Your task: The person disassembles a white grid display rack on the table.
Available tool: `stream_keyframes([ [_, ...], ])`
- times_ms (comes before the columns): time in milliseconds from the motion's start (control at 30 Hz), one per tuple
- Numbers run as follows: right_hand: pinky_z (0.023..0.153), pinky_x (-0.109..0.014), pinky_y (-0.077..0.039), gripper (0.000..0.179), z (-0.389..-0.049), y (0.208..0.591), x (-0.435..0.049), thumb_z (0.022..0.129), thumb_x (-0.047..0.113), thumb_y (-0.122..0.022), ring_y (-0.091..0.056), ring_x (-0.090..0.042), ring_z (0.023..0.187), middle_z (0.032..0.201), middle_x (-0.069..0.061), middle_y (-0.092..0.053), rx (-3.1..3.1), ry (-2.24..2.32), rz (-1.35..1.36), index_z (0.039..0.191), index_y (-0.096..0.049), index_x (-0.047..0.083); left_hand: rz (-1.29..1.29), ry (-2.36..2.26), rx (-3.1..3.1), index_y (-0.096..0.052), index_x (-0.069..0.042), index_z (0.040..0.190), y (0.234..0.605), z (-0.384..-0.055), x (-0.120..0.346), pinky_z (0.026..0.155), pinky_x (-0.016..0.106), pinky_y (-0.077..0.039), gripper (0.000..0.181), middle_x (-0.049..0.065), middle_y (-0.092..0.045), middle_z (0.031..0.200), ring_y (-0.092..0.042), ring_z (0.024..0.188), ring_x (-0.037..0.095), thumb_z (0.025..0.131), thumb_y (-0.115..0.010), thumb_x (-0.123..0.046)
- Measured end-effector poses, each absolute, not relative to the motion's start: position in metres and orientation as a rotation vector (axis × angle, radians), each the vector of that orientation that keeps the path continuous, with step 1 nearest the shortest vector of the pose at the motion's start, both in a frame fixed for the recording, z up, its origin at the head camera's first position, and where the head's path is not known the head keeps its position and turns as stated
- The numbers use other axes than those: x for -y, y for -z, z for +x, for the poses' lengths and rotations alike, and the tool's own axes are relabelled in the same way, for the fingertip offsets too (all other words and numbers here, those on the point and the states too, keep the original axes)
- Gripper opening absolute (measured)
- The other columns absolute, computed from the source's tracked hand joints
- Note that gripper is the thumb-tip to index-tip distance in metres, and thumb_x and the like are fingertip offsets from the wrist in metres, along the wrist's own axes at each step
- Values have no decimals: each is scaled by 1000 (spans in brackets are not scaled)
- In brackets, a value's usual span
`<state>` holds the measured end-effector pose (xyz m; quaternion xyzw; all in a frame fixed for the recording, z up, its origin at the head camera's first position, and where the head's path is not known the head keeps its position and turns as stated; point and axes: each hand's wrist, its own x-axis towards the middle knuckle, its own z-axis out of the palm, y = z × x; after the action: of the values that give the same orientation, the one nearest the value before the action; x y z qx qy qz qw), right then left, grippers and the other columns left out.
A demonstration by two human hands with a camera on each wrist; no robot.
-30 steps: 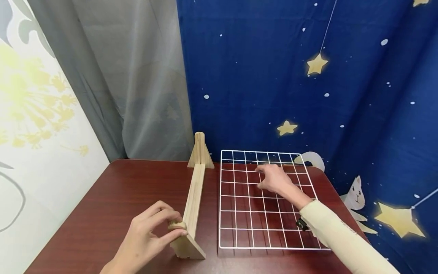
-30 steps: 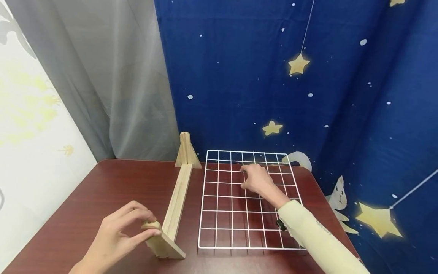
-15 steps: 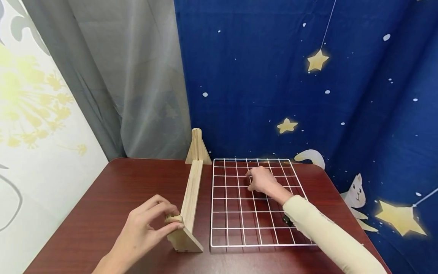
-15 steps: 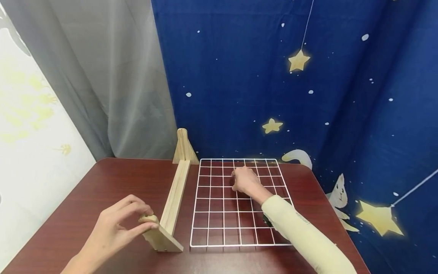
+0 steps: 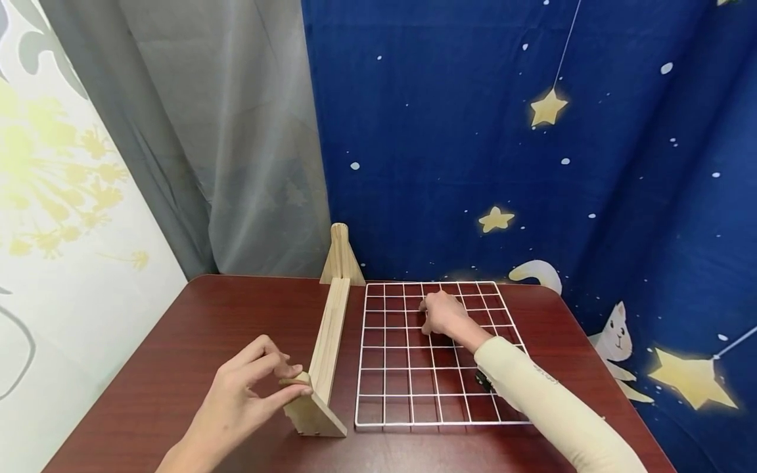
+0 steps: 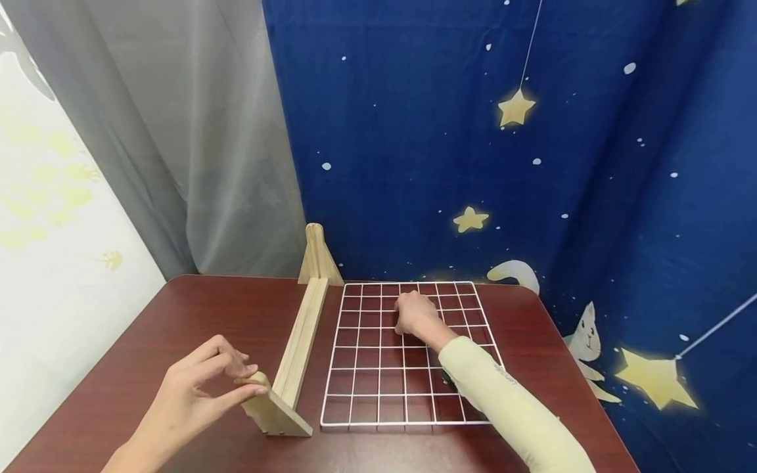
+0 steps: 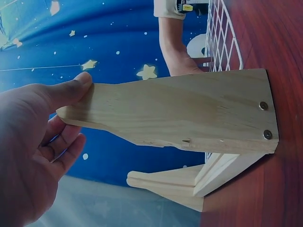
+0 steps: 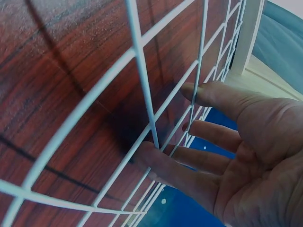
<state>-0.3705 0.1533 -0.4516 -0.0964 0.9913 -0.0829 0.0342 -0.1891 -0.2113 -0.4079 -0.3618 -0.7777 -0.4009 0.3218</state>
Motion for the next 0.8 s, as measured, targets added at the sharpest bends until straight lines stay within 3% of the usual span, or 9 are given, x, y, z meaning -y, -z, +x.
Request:
stream_keyframes([
  [167, 80, -46, -61, 53, -369, 458, -150, 68, 11, -89, -73, -29, 94, 114, -11, -80, -3064, 232, -320, 120, -80, 13, -938, 1087, 2058, -75, -27, 88, 409, -185, 212, 80, 10, -58, 49, -12, -58, 93, -74, 92, -2, 57, -100, 2],
  [400, 75, -48, -61, 54, -367, 459, -144, 68, 12, -93, -74, -38, 98, 116, -15, -79, -3072, 214, -274, 120, -80, 15, -955, 1062, 2046, -76, -26, 90, 411, -183, 212, 80, 9, -57, 45, -11, -60, 94, -73, 93, -2, 60, -99, -1],
  [633, 85, -52, -62, 53, -367, 461, -139, 71, 19, -96, -74, -40, 108, 120, -16, -78, -3095, 174, -286, 121, -80, 15, -985, 1007, 2002, -72, -22, 86, 410, -180, 210, 82, 9, -56, 18, -7, -60, 94, -73, 94, -2, 86, -89, -27],
  [800, 85, -52, -62, 52, -368, 461, -139, 71, 21, -97, -74, -39, 107, 119, -17, -78, -3098, 168, -268, 120, -80, 16, -963, 883, 1973, -69, -21, 81, 408, -178, 205, 78, 7, -53, 27, -6, -58, 89, -72, 89, -3, 100, -73, -40],
])
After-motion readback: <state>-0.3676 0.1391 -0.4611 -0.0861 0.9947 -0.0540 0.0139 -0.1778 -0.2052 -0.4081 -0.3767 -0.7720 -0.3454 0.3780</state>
